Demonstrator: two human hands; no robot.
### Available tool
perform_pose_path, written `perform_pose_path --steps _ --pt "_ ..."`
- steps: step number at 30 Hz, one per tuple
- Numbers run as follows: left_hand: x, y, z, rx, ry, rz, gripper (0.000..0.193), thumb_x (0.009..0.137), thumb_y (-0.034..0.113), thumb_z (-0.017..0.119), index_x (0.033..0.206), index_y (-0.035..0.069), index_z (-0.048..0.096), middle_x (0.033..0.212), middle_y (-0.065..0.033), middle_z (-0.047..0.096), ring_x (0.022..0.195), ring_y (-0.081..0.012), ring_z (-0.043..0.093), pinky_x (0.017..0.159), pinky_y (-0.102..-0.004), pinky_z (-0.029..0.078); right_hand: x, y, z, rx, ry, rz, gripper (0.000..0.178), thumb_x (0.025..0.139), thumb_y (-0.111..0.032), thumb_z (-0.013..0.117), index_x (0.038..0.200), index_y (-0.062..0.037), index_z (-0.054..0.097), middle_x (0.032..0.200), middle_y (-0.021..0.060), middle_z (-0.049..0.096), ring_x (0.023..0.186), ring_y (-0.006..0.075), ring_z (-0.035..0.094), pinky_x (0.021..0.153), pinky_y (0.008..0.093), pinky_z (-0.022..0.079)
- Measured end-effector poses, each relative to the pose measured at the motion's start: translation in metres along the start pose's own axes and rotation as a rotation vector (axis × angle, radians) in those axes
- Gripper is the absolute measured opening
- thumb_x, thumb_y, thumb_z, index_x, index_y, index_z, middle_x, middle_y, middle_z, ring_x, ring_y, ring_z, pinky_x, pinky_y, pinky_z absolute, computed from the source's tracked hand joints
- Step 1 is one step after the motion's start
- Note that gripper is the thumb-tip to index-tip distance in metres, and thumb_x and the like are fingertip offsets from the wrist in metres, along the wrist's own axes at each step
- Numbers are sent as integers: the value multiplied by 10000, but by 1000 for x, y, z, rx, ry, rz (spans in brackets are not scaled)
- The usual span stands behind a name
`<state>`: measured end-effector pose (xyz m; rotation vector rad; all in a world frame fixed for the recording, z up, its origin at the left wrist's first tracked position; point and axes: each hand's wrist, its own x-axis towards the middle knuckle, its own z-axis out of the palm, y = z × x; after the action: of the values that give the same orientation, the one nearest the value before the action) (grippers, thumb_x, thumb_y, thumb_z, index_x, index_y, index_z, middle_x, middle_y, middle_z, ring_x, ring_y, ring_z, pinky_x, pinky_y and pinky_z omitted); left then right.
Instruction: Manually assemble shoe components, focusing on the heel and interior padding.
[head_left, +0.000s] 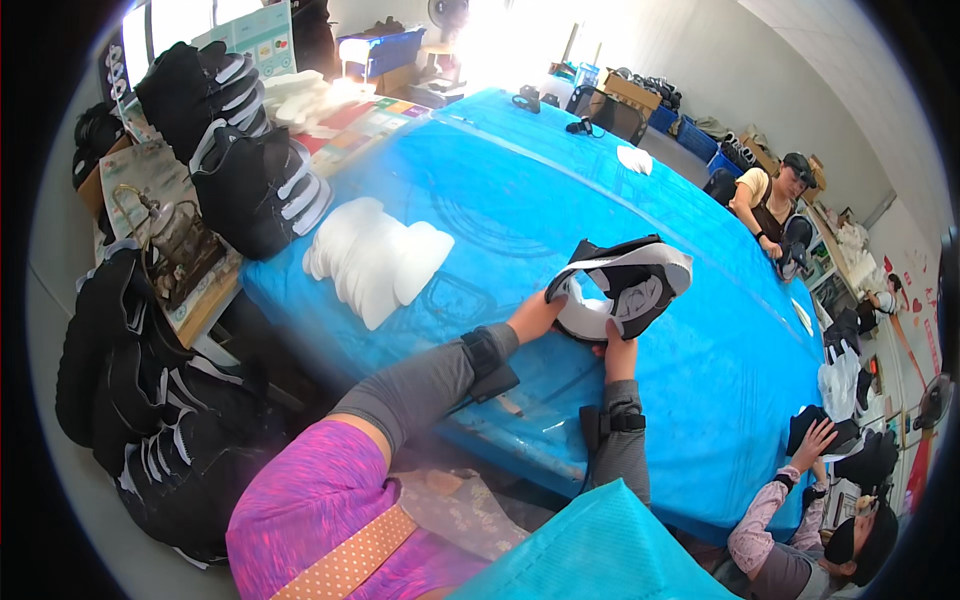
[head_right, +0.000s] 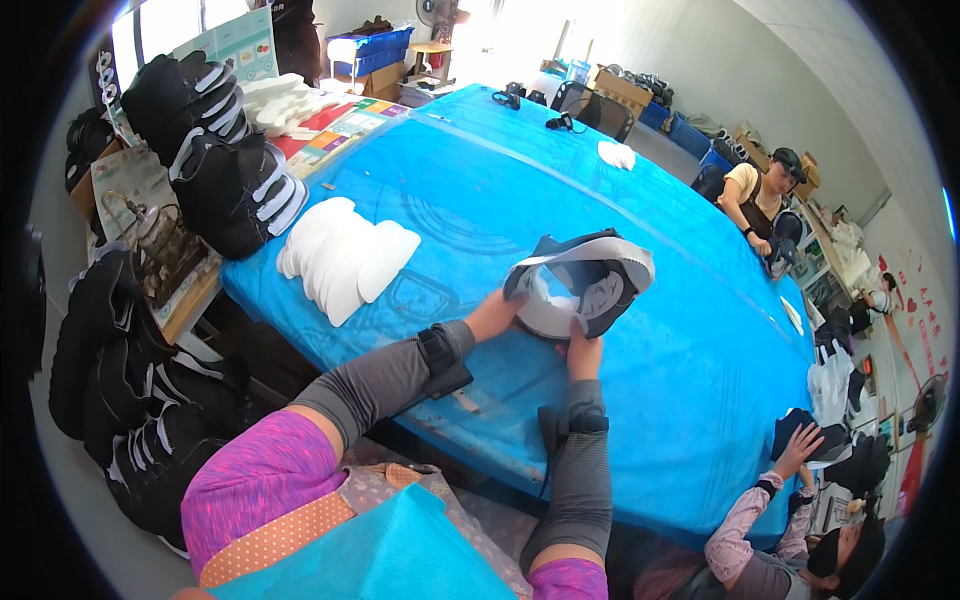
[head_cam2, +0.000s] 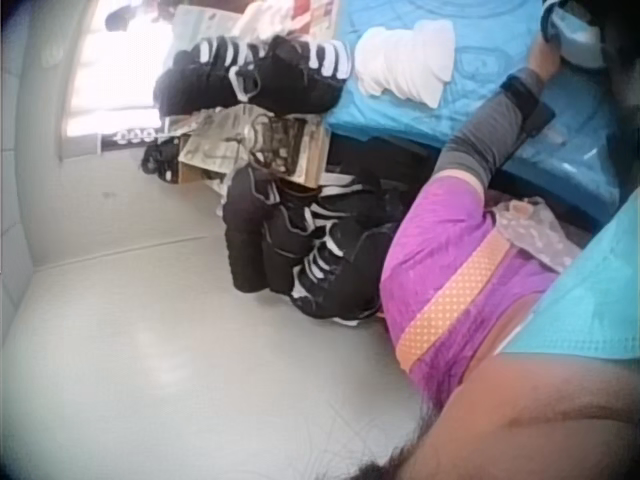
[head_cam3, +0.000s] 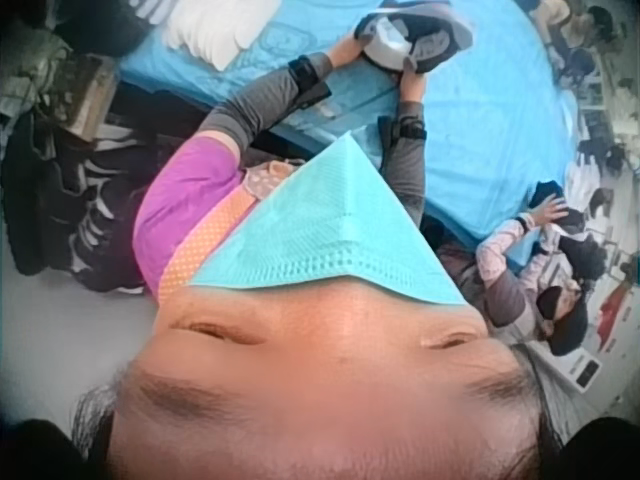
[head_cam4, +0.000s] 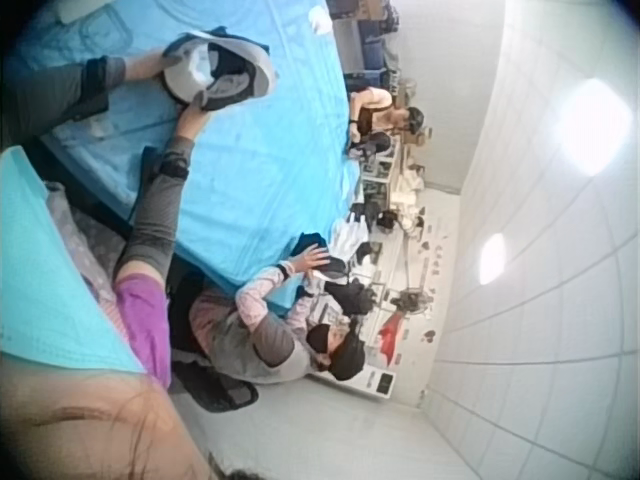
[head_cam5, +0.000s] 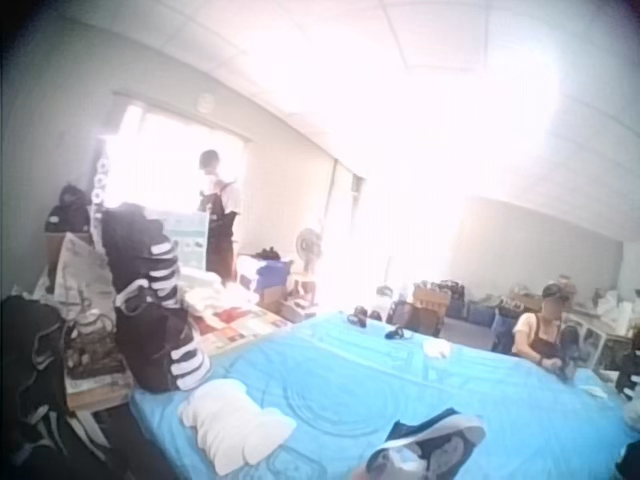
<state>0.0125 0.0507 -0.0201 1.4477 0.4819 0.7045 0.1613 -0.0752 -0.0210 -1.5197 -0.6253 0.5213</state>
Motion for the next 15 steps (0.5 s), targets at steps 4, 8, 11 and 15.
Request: perform_pose_path --steps 4,8,11,15 --pt "0 1 1 -37 11 -2 322 920 275 429 1069 4 519 815 -83 589 658 -155 570 547 -298 478 1 1 -1 -21 4 2 347 855 -258 581 987 62 566 787 123 619 456 170 555 388 256 430" --pt "0 0 0 18 0 -9 326 919 275 430 1080 4 515 827 -86 594 670 -156 577 555 -298 485 3 7 -3 18 -1 0 339 855 -254 584 963 68 574 755 121 616 439 168 549 378 255 423" --pt "-1 0 0 -5 11 0 328 918 273 430 1085 4 514 836 -88 597 674 -159 580 563 -299 491 2 5 -1 16 3 13 334 855 -249 587 948 72 579 740 117 615 433 166 547 374 254 421" --pt "-1 1 -2 9 11 -10 331 917 270 428 1090 2 514 845 -91 600 679 -160 581 560 -296 492 1 4 0 0 -5 10 329 856 -248 585 945 69 581 743 110 616 441 162 548 377 252 420"
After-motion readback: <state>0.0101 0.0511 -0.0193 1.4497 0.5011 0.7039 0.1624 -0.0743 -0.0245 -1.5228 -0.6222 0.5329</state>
